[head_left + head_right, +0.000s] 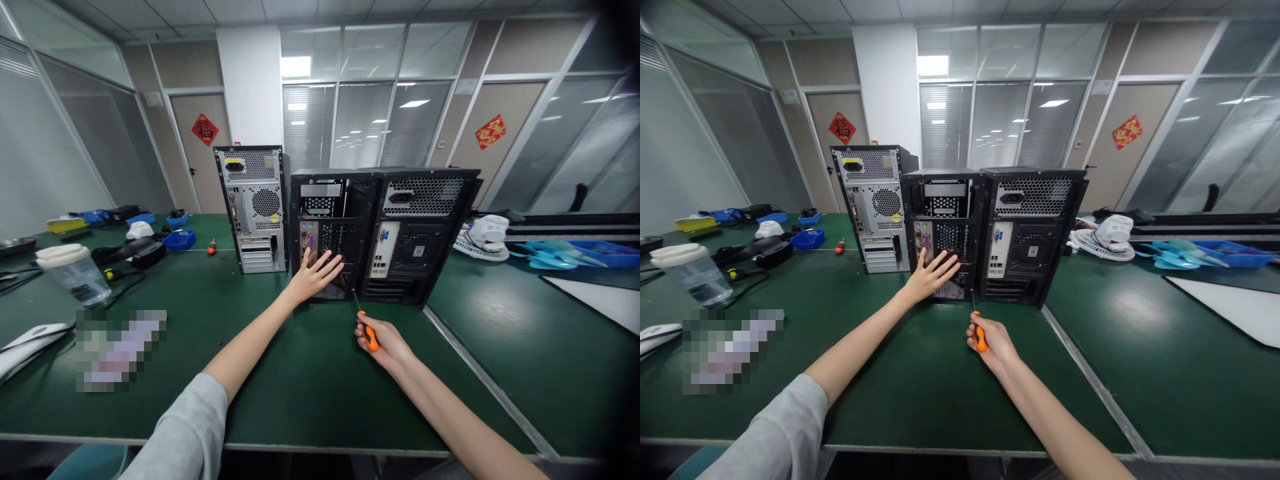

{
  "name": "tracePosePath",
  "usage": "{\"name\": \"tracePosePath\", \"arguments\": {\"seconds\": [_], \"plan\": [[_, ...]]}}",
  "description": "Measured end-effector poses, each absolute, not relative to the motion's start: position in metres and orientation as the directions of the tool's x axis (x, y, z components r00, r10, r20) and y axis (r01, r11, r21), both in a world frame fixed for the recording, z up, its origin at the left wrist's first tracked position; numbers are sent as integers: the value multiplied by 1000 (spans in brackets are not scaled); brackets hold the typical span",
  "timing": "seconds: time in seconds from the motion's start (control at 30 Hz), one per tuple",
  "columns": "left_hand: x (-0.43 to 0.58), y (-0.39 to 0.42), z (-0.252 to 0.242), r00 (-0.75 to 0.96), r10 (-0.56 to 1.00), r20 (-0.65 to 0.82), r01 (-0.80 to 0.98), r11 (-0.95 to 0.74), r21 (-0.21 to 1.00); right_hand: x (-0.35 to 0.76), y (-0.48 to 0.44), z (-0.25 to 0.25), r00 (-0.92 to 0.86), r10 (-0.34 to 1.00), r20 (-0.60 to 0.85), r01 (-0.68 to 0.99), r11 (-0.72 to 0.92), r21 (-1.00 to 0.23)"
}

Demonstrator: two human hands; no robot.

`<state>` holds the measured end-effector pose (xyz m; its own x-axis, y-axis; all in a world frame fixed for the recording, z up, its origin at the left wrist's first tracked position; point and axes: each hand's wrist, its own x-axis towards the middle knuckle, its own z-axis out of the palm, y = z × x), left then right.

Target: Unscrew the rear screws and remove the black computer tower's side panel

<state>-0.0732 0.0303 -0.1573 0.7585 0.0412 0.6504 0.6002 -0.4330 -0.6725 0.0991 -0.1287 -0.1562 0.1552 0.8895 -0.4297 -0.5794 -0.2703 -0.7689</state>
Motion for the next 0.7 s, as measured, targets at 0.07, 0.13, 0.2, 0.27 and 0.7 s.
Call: {"name": "tracePosePath", "arguments": {"seconds": [0.07,0.13,0.2,0.27,0.7], "plan": [[-73,30,-157,753,27,657,603,-427,-674,99,-129,-156,152,891,-428,-580,-270,-768],[-73,30,-157,745,6,667,609,-415,-676,99,-129,-156,151,891,-428,-580,-271,-768],[-73,30,-157,744,5,668,610,-412,-677,99,-129,-156,148,891,-430,-580,-273,-767],[-73,30,-157,750,21,661,607,-420,-675,99,-129,-155,144,890,-432,-579,-278,-766],[-73,30,-157,760,48,649,597,-447,-666,99,-130,-152,136,873,-468,-561,-322,-763]]}}
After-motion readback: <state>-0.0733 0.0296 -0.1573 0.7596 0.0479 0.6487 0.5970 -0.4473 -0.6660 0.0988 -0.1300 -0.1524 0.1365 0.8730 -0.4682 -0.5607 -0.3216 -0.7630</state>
